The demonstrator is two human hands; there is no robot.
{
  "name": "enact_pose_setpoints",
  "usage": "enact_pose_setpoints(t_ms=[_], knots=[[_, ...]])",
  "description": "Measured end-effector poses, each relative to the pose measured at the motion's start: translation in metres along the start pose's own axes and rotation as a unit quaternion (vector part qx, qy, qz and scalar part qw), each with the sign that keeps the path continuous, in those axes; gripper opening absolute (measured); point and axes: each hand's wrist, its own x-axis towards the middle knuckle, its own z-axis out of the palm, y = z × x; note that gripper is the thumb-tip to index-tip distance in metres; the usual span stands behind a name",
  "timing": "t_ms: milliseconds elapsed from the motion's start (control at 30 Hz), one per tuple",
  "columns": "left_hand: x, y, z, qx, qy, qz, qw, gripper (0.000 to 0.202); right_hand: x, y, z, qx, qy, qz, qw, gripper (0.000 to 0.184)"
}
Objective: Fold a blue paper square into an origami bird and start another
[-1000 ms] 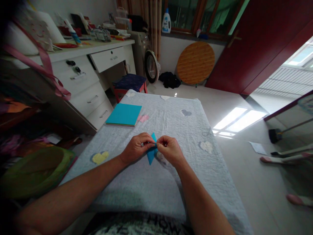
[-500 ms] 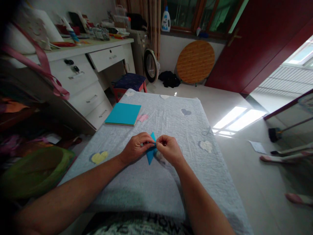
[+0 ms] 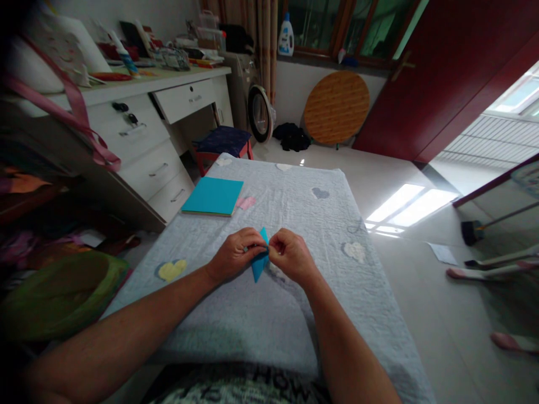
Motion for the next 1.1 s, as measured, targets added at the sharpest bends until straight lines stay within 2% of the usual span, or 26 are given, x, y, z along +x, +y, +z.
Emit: enact_pose_setpoints(t_ms=[300,367,467,700,1100], knots=[[0.001,0.002,0.001,-0.040,0.003,-0.033,0.999,0.012,-0.003,0.003,-0.003,0.028,-0.041,0.040,0.998,0.002],[0.002,0.001,0.002,-0.055,0.007,-0.040,0.998,0.013,-0.004,0.004,-0.002,0.033,-0.044,0.039,0.998,0.009],[0.002,0.000,0.002,-0.070,0.011,-0.051,0.996,0.013,-0.006,0.005,0.001,0.023,-0.030,0.011,0.999,0.014],[0.002,-0.003,0.003,-0.089,0.029,-0.081,0.992,0.015,-0.007,0.007,0.006,-0.047,0.018,-0.082,0.995,0.010],[0.002,-0.003,0.003,-0.111,0.033,-0.102,0.988,0.014,-0.011,0.009,0.008,-0.073,0.034,-0.116,0.990,0.013]])
